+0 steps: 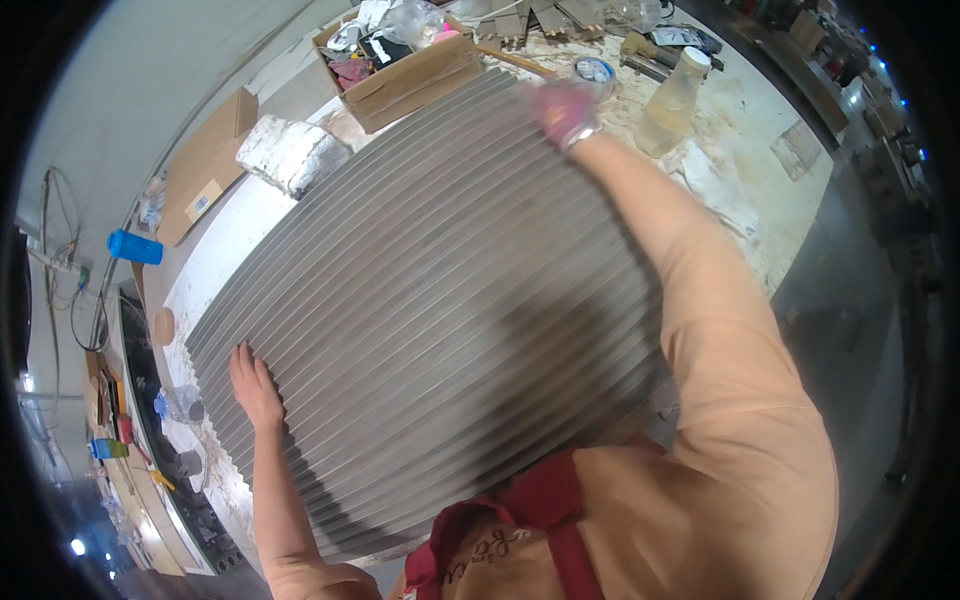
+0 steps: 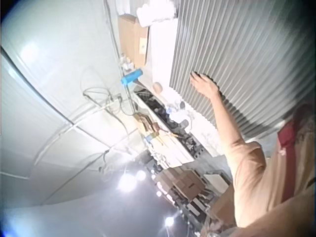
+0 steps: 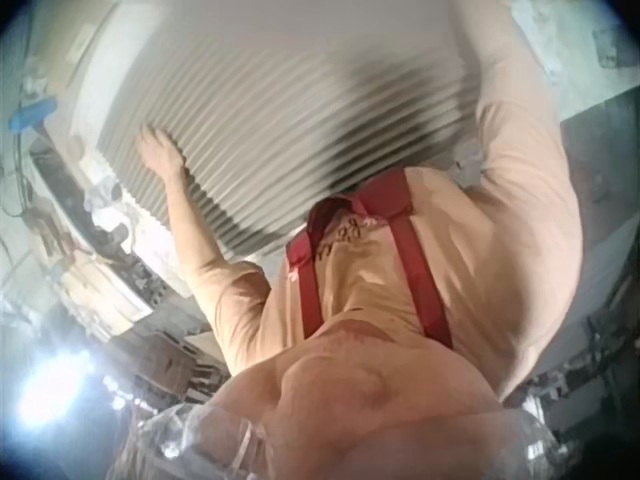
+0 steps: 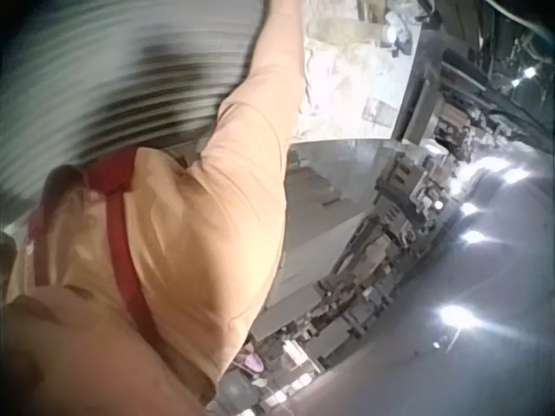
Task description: The person wipes a grooved grey board with a cloth and liquid, then uses a metal scraper to clean the surface.
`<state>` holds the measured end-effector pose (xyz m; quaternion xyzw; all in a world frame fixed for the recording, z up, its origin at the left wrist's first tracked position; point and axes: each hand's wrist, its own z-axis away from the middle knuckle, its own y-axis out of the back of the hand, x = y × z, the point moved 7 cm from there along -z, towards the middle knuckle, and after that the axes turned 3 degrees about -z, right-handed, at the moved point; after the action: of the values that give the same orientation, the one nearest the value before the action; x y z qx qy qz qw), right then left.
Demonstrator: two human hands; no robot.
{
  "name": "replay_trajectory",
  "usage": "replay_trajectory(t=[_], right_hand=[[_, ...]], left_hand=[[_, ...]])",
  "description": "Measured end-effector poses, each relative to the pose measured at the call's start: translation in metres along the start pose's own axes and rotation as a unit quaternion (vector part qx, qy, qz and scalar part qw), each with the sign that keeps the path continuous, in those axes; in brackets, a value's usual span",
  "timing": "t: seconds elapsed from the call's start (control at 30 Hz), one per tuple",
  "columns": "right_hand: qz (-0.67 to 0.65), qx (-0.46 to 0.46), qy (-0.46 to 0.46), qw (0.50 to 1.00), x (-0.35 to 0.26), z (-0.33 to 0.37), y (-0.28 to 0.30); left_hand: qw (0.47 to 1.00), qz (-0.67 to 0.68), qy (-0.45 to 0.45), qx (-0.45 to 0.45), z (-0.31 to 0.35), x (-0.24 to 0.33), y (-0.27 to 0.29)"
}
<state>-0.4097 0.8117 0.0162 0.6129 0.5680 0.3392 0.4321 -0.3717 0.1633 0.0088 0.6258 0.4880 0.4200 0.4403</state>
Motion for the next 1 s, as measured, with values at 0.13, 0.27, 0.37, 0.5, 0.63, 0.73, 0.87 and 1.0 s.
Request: replay_trajectory(t=[0.13, 0.27, 0.37, 0.5, 0.63, 0.73, 0.87, 1.0], right_hand=[[0.041, 0.032, 0.054, 0.997, -0.034, 0.006, 0.046], [0.044, 0.113, 0.232, 0.965, -0.109, 0.049, 0.032], [0.068, -0.074, -0.09, 0.991, -0.004, 0.006, 0.036], [-0.181, 0.045, 0.127, 0.974, -0.123, -0.001, 0.023], [-0.134, -0.146, 0.262, 0.944, -0.278, 0.054, 0.035], [-0.111, -0.22, 0.198, 0.949, -0.229, 0.039, 0.014], [0.056, -0.023, -0.078, 0.995, 0.006, -0.001, 0.024], [-0.038, -0.032, -0.076, 0.996, -0.024, -0.027, 0.048]], left_hand=[[1.0, 0.001, 0.011, -0.007, 0.0, 0.001, 0.001], [0.999, -0.01, -0.03, -0.006, 0.003, -0.014, 0.001], [0.998, -0.04, -0.036, -0.024, -0.015, -0.017, 0.011], [0.996, -0.075, 0.036, -0.005, -0.03, -0.072, -0.007], [0.99, -0.075, 0.109, -0.042, -0.028, -0.057, -0.009], [0.989, -0.077, 0.116, -0.044, -0.027, -0.057, -0.012], [0.991, -0.077, 0.107, -0.035, -0.033, -0.045, -0.01], [0.987, -0.075, 0.133, -0.051, -0.031, -0.052, -0.014]])
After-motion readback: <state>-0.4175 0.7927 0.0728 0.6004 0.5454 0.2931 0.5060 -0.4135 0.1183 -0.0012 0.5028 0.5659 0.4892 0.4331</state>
